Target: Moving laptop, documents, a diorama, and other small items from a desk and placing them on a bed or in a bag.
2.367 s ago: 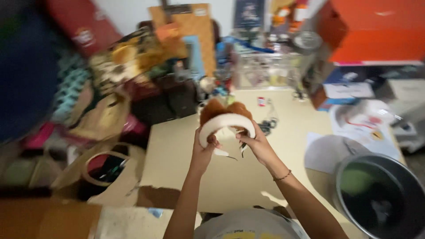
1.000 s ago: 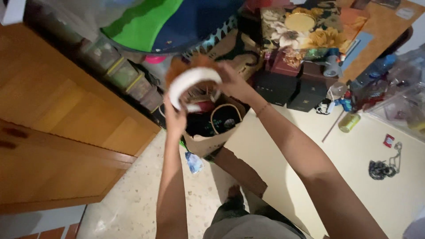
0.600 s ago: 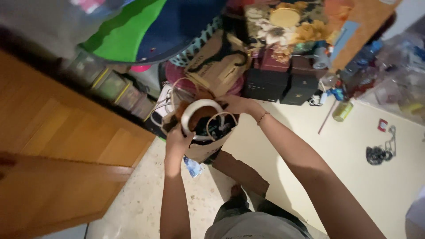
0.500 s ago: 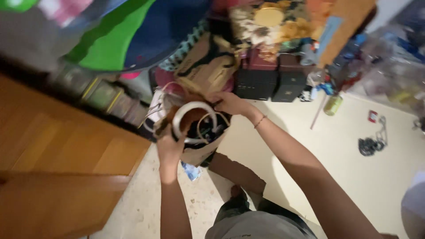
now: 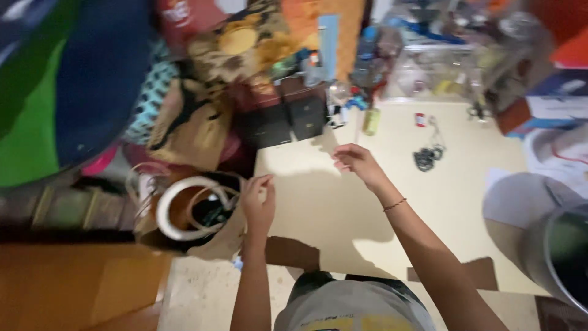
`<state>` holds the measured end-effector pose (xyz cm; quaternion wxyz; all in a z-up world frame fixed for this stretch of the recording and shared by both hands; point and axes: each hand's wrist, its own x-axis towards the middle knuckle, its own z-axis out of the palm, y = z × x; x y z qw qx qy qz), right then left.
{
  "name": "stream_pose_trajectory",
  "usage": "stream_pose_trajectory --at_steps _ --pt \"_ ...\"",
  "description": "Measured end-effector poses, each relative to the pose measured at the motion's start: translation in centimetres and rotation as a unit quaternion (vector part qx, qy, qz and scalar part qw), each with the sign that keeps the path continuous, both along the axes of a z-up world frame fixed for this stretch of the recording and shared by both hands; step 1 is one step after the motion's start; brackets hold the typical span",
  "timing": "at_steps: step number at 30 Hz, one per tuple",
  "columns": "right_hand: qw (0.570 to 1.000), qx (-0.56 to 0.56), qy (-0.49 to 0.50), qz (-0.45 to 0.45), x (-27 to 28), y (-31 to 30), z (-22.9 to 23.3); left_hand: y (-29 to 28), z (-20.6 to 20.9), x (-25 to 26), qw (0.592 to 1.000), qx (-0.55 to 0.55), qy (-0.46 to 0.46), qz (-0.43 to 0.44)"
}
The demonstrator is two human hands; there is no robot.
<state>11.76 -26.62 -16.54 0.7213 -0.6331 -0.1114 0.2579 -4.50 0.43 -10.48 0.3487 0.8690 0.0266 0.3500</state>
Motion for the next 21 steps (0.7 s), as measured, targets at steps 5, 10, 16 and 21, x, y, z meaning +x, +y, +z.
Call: stream_pose_trajectory --at_steps 5,10,16,21 --pt "0.971 -0.067 0.073 -0.215 0.2 -10.4 -1.5 -8.8 -7.7 7.8 0.955 -0.193 0.203 -0.099" --pt "0.95 -0.082 0.094 -0.287 0.7 -18.4 -6.3 -16.2 -13.9 14.8 0.971 -0.062 0.18 -0.148" --pt "0.938 -0.06 0.111 -0.323 0.6 -25.6 -11.9 -21.1 -20.5 22.4 0.985 0.06 0.15 -0.059" --pt "0.936 -0.073 0.119 -0.322 1.2 -28.0 -11.8 -24.8 -16.8 24.6 0.972 0.031 0.234 0.023"
